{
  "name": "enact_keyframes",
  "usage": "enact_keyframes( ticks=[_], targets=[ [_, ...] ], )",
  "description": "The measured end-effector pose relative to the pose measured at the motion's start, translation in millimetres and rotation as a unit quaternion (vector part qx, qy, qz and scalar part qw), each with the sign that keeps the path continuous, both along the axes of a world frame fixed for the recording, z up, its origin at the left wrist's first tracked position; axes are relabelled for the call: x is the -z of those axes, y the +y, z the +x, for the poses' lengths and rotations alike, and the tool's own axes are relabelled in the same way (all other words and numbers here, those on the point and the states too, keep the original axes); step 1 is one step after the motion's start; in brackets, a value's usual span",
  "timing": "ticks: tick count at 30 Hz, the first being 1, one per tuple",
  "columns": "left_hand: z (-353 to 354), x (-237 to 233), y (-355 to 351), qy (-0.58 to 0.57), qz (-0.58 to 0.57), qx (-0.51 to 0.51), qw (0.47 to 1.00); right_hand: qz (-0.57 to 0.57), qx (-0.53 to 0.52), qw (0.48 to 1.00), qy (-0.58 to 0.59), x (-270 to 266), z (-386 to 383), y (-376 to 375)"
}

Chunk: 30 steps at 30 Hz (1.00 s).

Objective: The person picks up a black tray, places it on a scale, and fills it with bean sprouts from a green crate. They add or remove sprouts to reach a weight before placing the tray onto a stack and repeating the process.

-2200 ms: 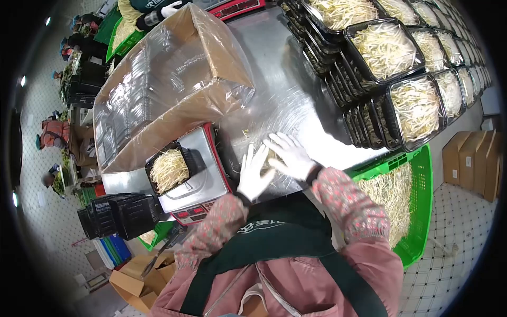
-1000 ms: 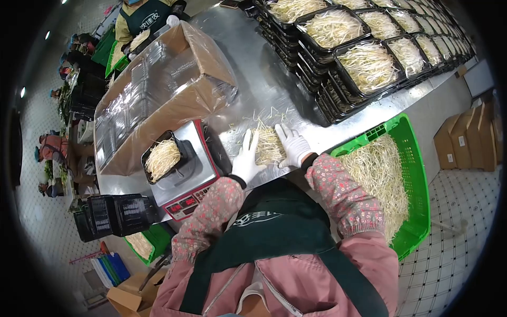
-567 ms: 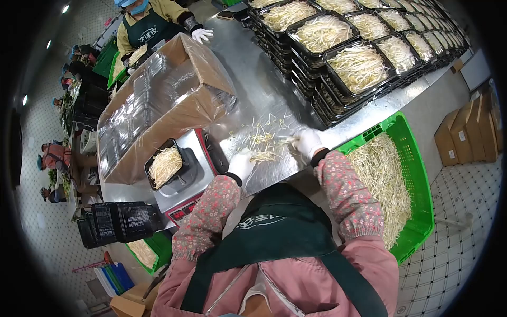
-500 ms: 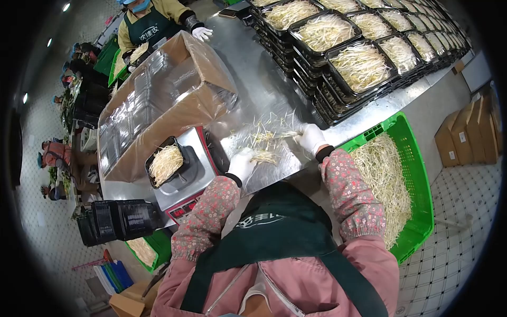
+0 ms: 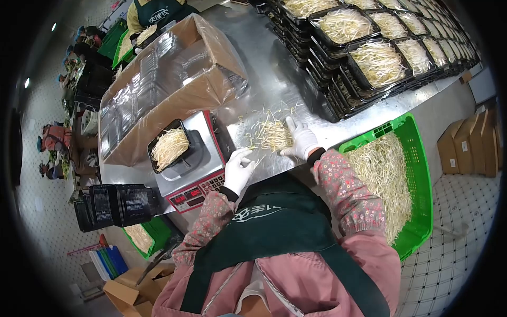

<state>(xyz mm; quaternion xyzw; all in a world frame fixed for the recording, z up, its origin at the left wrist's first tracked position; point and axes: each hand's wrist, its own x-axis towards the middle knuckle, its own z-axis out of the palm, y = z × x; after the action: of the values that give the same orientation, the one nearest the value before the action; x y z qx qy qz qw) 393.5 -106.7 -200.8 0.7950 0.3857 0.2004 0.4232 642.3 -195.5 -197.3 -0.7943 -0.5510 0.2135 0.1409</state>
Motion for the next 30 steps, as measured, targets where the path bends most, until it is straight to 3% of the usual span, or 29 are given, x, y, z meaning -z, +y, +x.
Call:
enact_keyframes(
  ticks=[4,5,8,12,14,16,18,20,22,24,25,27,30],
  targets=[
    [-10.1,-31.9,-13.6,-0.028,-0.084,0.004,0.996,-0.005,-0.005,0.999,-0.033,28.1,-14.1,10.5],
    [-14.3,-41.8,-15.0,-0.032,-0.079,0.011,0.996,0.058,-0.022,0.997,-0.037,51.2,-7.4,10.1],
    [-32.2,-55.8,-15.6,-0.035,-0.096,0.018,0.995,-0.051,0.006,0.999,0.012,56.5,6.5,17.1],
    [-63.9,-77.8,-12.5,-0.049,-0.106,0.021,0.993,0.039,0.028,0.998,0.047,6.2,12.3,16.5],
    [-79.9,-91.8,-11.0,-0.059,-0.100,0.006,0.993,0.073,0.025,0.993,0.089,17.1,23.2,19.5],
    [-96.6,-105.2,-8.7,-0.098,-0.126,-0.014,0.987,-0.010,0.045,0.993,0.112,-6.8,18.2,24.9],
    [-116.9,-127.7,-1.4,-0.110,-0.094,-0.029,0.989,0.072,0.018,0.991,0.112,4.7,19.4,28.3],
    [-143.6,-142.5,13.5,-0.131,0.002,-0.067,0.989,0.080,0.076,0.951,0.289,-16.0,10.8,44.9],
    [-172.4,-138.6,37.3,-0.165,0.123,-0.145,0.968,0.058,0.082,0.934,0.344,-80.9,-13.9,68.9],
    [-197.1,-142.1,54.9,-0.297,0.048,-0.245,0.922,0.161,0.020,0.894,0.418,-99.3,-31.1,95.7],
    [-209.1,-146.0,63.7,-0.309,0.055,-0.282,0.907,0.135,0.011,0.888,0.440,-132.9,-50.3,107.0],
    [-228.6,-156.6,76.9,-0.305,0.092,-0.337,0.886,0.211,-0.087,0.899,0.374,-159.2,-84.3,137.8],
    [-250.0,-148.3,92.1,-0.349,0.055,-0.344,0.870,0.281,-0.222,0.904,0.234,-192.4,-143.2,175.5]
  ],
)
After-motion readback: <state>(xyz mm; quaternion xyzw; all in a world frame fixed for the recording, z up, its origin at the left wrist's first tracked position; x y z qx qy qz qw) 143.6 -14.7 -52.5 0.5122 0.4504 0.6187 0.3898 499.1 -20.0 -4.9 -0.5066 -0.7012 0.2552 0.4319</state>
